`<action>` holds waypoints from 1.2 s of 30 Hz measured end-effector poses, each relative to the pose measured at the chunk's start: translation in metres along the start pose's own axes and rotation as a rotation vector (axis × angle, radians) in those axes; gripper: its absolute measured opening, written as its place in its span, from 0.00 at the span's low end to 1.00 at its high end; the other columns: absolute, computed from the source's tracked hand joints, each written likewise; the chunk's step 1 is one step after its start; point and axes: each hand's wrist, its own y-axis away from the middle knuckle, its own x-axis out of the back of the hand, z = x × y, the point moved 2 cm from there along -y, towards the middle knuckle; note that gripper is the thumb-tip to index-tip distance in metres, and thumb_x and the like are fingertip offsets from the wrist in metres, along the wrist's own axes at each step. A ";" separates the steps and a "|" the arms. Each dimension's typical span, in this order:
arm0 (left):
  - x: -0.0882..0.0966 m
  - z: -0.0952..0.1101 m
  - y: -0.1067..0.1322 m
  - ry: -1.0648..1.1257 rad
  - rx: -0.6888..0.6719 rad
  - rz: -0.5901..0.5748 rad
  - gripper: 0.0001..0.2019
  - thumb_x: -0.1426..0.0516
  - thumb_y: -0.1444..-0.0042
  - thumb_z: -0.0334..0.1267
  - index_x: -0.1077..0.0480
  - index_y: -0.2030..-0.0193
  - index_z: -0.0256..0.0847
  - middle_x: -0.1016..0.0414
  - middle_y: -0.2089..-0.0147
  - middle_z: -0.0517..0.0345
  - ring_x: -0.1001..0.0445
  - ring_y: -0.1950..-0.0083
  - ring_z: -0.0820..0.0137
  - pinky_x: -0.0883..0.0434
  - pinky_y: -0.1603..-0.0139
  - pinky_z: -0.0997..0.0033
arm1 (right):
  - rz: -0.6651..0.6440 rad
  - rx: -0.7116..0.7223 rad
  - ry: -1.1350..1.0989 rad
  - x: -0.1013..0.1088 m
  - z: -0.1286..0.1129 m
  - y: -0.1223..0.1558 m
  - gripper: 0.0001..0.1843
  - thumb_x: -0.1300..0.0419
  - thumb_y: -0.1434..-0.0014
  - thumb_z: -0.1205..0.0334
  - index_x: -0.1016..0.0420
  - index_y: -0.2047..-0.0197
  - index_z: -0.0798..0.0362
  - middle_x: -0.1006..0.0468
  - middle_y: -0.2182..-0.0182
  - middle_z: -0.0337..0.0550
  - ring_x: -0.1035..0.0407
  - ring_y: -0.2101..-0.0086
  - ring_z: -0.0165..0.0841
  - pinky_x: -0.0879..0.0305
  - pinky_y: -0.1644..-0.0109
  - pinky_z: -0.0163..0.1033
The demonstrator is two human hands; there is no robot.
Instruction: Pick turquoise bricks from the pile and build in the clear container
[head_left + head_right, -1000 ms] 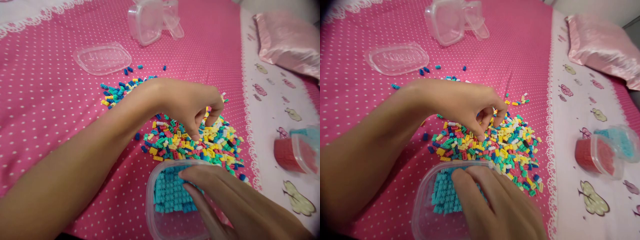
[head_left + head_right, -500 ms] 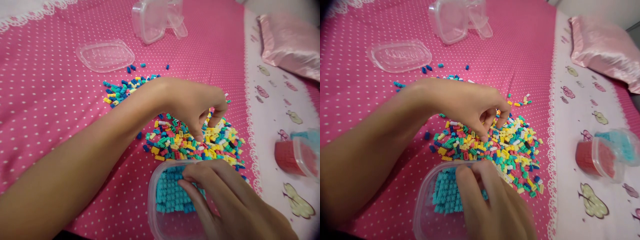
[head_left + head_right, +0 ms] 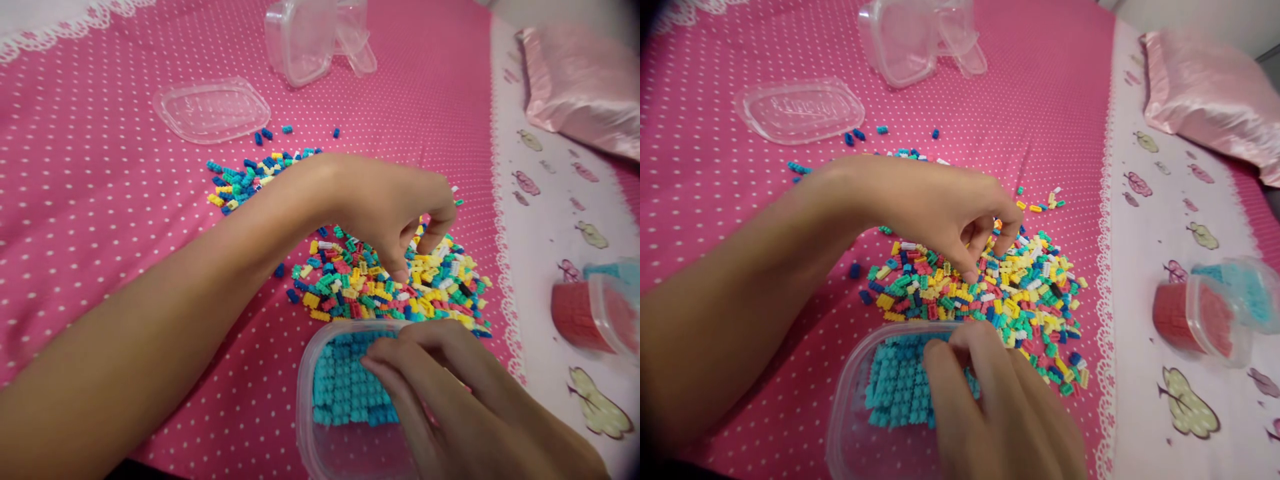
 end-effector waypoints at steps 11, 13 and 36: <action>0.001 0.002 0.001 0.007 -0.020 -0.012 0.16 0.32 0.49 0.40 0.26 0.55 0.40 0.23 0.70 0.66 0.29 0.67 0.73 0.43 0.67 0.74 | -0.021 -0.074 0.045 0.005 -0.011 -0.007 0.11 0.46 0.36 0.70 0.25 0.59 0.47 0.24 0.68 0.36 0.26 0.73 0.31 0.31 0.71 0.38; 0.000 0.001 0.001 -0.005 -0.011 -0.011 0.16 0.32 0.50 0.40 0.26 0.55 0.41 0.24 0.70 0.67 0.29 0.67 0.73 0.43 0.67 0.74 | -0.018 -0.103 0.046 0.005 -0.012 -0.007 0.12 0.46 0.36 0.70 0.24 0.59 0.46 0.24 0.68 0.36 0.26 0.73 0.31 0.33 0.72 0.38; 0.000 0.001 0.000 -0.026 0.019 0.003 0.16 0.32 0.53 0.41 0.26 0.57 0.43 0.25 0.71 0.66 0.29 0.66 0.72 0.43 0.67 0.73 | 0.100 0.021 -0.052 0.005 -0.016 -0.015 0.09 0.45 0.33 0.73 0.25 0.57 0.52 0.21 0.66 0.39 0.26 0.66 0.32 0.36 0.57 0.41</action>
